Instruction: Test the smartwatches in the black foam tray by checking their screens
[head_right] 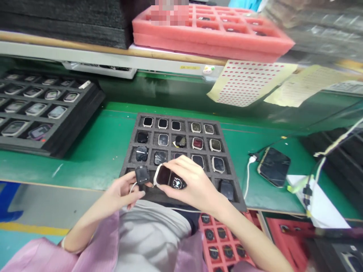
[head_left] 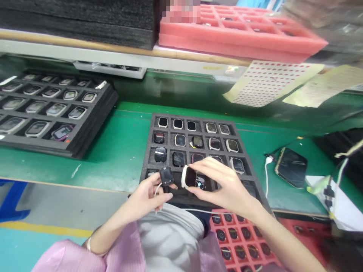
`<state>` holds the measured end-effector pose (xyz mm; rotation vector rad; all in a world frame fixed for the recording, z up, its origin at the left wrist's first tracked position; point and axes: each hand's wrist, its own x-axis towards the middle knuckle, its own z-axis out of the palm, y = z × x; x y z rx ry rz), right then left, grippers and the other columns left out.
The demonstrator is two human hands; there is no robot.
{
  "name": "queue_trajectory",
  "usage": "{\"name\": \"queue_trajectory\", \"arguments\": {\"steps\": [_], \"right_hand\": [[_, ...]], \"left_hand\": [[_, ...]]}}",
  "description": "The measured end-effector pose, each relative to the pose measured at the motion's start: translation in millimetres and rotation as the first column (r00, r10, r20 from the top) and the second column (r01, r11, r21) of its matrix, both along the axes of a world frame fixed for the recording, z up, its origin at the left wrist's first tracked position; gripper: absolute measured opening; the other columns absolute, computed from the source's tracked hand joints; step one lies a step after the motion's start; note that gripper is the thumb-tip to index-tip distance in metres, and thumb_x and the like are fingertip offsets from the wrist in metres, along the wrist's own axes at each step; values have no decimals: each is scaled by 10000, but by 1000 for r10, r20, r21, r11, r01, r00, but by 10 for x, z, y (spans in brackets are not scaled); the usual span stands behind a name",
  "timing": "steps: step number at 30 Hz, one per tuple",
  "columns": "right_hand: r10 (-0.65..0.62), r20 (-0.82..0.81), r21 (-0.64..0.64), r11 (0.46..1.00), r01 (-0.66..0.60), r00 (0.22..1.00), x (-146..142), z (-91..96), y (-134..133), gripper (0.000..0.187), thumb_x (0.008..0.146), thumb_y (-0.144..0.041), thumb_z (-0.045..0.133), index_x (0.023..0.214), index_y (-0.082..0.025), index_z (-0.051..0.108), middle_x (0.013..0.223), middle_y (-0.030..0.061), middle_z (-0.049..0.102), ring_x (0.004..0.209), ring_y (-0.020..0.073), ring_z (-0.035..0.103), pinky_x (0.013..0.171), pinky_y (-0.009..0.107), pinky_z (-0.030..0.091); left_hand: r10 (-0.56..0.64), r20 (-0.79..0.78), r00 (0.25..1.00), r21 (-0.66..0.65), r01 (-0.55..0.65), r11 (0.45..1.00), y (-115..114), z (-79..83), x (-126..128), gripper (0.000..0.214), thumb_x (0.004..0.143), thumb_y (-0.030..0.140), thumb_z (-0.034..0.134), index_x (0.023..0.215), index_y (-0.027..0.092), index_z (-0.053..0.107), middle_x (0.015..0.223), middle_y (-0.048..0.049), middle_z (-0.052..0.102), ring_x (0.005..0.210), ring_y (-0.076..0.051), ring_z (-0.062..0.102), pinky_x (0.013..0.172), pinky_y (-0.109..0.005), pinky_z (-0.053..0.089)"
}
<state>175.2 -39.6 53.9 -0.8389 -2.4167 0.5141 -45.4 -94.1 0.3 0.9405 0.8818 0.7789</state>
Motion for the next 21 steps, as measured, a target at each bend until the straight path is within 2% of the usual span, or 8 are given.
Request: {"name": "queue_trajectory", "arguments": {"steps": [2,4,8,11,13,15,17,21], "right_hand": [[41,-57,-25,999,-42,998,-20,57,-1,279,860,-216,650,1122,-141,588,973,99,645,866,211,579,755,355,501],[89,-5,-14,996,-89,996,-79,64,-11,269,874,-226,633,1125,-140,590,991,110,641,888,229,572,766,385,498],[126,88,25,991,-128,988,-148,0,-14,236,899,-223,589,1115,-129,583,1034,130,635,934,254,575,777,417,500],[140,10,58,988,-141,990,-99,-27,2,298,885,-203,611,1163,-121,542,1027,140,627,916,247,590,740,391,519],[139,-66,96,987,-132,988,-49,-20,14,380,865,-180,643,1214,-119,506,1049,155,614,931,246,592,742,382,528],[144,-100,112,985,-132,985,-18,-5,18,437,847,-162,666,1243,-124,484,1066,161,605,951,249,591,757,382,533],[162,-68,94,983,-155,985,-20,3,10,428,847,-165,665,1234,-131,488,1070,157,608,952,253,594,767,388,536],[157,45,79,984,-160,987,-83,-24,-37,289,904,-164,567,1186,-122,518,1061,161,623,941,257,598,785,416,537]], "left_hand": [[-80,33,996,-17,81,997,26,14,35,387,784,288,710,1114,163,551,918,-37,615,475,-28,490,422,-159,438],[-114,63,991,-22,116,993,45,31,80,430,752,303,741,1111,157,556,846,-10,592,464,-26,477,402,-149,401],[-67,32,997,-23,68,997,57,51,165,434,812,352,673,1176,166,526,850,-3,597,420,-2,389,369,-142,308],[-17,12,1000,10,17,1000,62,36,196,389,817,344,671,1140,154,565,927,-34,623,576,-50,497,494,-163,389],[-9,21,1000,30,8,1000,74,19,197,381,801,339,689,1115,146,594,986,-61,638,759,-118,570,622,-200,441],[-19,30,999,30,18,999,90,2,186,395,789,341,702,1118,144,605,1032,-82,646,853,-163,588,693,-236,458],[-36,35,999,26,35,999,105,-12,171,426,759,340,731,1118,142,612,1039,-88,650,848,-175,595,708,-256,463],[-53,25,998,24,52,998,116,-19,157,435,727,334,760,1094,143,626,990,-74,656,794,-161,590,693,-257,457]]}}
